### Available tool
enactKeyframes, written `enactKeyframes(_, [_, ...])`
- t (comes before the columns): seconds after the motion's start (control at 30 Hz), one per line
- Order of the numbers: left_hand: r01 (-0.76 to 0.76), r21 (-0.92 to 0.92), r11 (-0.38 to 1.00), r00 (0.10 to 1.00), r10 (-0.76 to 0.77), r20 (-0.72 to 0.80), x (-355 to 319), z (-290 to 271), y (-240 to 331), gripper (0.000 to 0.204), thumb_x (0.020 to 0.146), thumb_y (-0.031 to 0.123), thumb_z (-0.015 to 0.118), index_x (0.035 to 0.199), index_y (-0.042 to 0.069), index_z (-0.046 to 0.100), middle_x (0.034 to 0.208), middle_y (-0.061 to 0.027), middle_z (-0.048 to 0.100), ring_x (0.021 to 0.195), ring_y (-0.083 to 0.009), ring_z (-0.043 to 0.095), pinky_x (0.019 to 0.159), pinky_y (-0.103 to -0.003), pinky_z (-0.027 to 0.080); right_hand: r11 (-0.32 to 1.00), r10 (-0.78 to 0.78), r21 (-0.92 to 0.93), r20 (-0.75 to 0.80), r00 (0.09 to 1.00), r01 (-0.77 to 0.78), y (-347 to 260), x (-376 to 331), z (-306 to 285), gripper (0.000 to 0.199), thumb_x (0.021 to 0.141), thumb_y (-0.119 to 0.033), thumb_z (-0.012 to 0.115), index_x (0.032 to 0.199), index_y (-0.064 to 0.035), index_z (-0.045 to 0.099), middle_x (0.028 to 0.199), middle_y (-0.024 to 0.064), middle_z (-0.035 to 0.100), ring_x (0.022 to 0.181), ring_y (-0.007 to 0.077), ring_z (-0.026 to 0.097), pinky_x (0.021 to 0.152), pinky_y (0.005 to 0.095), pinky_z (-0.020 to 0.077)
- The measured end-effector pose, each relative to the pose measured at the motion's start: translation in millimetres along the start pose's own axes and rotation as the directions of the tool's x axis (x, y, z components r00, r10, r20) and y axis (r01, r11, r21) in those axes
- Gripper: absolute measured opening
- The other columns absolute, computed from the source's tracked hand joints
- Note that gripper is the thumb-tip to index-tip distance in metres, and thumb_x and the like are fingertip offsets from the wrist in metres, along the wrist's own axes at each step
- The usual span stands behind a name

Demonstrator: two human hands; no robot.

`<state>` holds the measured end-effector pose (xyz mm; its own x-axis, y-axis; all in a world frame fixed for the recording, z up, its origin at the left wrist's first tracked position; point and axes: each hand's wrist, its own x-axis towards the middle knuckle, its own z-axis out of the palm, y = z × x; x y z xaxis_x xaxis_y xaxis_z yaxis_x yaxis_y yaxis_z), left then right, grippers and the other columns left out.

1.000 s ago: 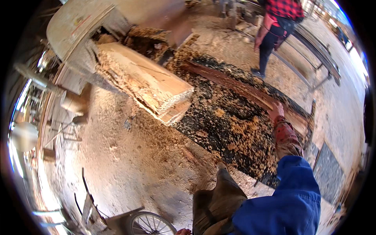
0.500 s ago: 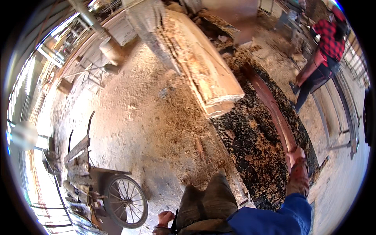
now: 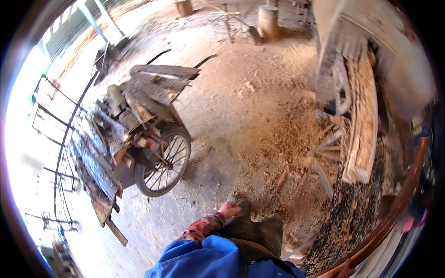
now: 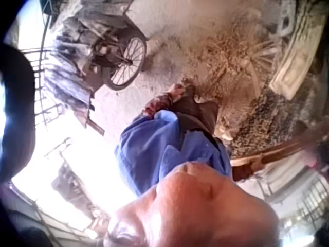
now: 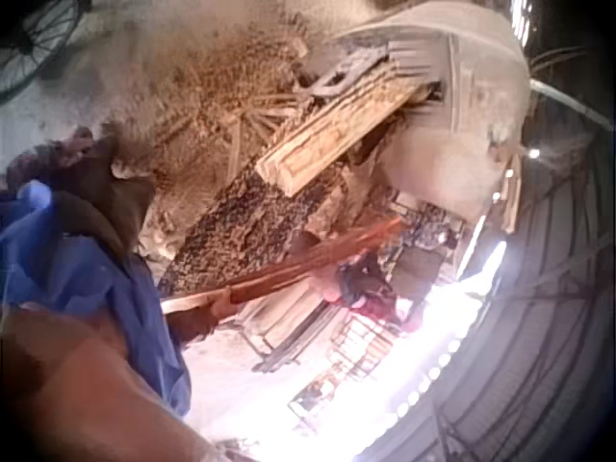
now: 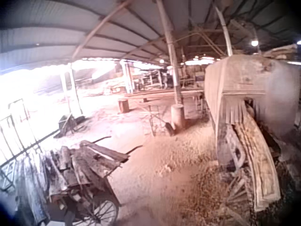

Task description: The person repeatedly picks up wooden planks from a cart and places them onto a conveyor belt. They handle the planks one by one, moving them from a pile to the processing area.

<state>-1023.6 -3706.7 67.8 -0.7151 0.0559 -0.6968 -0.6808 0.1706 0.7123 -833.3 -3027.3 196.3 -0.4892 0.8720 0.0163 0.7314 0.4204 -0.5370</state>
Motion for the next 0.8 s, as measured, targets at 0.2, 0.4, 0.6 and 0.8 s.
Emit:
enactKeyframes(0.2, [-0.270,-0.320,0.908,0.896,0.358,0.261,26.1,18.8,61.8,0.030,0.080,0.023,0.067,0.096,-0.002,0.061,0.080,-0.0077,0.065,0.073,-0.0143,0.063,0.063,-0.030,0.052,0.908,-0.405,0.108,-0.026,0.914,0.405,-233.4,-73.2,45.9,0.073,0.069,-0.053,0.068,0.099,0.0128,0.056,0.087,0.0262,0.060,0.081,0.0384,0.057,0.072,0.0434,0.0486])
enactKeyframes(0.4, [-0.517,-0.359,0.777,0.741,0.616,0.267,-7.3,17.8,147.8,0.046,0.082,0.026,0.068,0.116,-0.002,0.054,0.108,-0.0124,0.064,0.102,-0.0217,0.059,0.087,-0.032,0.048,0.767,-0.636,0.327,0.270,0.723,0.552,-490.4,-205.9,115.7,0.043,0.084,-0.027,0.065,0.090,0.0149,0.057,0.079,0.0191,0.063,0.072,0.0223,0.057,0.065,0.0380,0.0459])
enactKeyframes(0.6, [-0.488,-0.541,0.685,0.743,0.652,0.155,-25.1,-32.2,159.7,0.048,0.084,0.026,0.068,0.120,0.000,0.050,0.097,-0.0005,0.059,0.091,-0.0085,0.049,0.079,-0.027,0.044,0.560,-0.811,0.718,0.374,0.450,0.413,-595.9,-298.7,189.1,0.034,0.084,-0.023,0.065,0.090,0.0104,0.058,0.080,0.0070,0.061,0.071,0.0147,0.051,0.064,0.0311,0.0429])
enactKeyframes(0.8, [-0.547,-0.659,0.516,0.812,0.518,-0.268,-60.2,-93.0,179.9,0.024,0.084,0.016,0.068,0.101,0.002,0.058,0.083,0.0056,0.053,0.079,-0.0050,0.048,0.070,-0.024,0.041,0.507,-0.859,0.792,0.432,0.273,0.342,-660.1,-349.4,251.6,0.036,0.081,-0.028,0.069,0.068,0.0014,0.053,0.068,-0.0002,0.052,0.065,0.0111,0.045,0.055,0.0311,0.0384])
